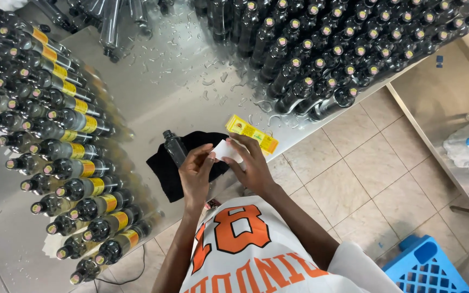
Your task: Manually applying adhesive labels to plastic bottles on a production table
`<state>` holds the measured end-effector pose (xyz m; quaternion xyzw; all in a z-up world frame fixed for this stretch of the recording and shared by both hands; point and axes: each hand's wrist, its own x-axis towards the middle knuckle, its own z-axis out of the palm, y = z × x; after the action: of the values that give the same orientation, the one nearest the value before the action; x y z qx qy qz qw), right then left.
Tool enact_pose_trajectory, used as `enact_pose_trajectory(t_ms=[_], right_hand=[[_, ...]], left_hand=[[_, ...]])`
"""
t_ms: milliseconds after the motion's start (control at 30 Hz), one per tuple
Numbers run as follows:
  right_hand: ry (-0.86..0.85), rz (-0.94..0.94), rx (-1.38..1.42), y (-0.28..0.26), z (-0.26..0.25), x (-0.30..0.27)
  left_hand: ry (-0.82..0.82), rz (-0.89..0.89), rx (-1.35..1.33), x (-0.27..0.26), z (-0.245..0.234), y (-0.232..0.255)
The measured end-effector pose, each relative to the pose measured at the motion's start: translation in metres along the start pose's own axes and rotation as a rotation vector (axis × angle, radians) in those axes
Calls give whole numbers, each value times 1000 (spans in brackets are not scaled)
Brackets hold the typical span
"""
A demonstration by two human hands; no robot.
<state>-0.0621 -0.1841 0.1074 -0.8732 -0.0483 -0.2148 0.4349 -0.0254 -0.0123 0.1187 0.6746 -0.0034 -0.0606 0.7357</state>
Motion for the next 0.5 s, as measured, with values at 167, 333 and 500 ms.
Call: enact_pose_trajectory(t_ms=[167,333,500], right_hand=[[5,-66,42,2,5,0],[-113,322,417,-10,-3,1],[-150,530,635,-7,-7,-3]], left_hand=[[-28,53,-12,-4,10,2],[-56,62,-47,-2,11,-1],[-30,28,-83,-6,11,-9]])
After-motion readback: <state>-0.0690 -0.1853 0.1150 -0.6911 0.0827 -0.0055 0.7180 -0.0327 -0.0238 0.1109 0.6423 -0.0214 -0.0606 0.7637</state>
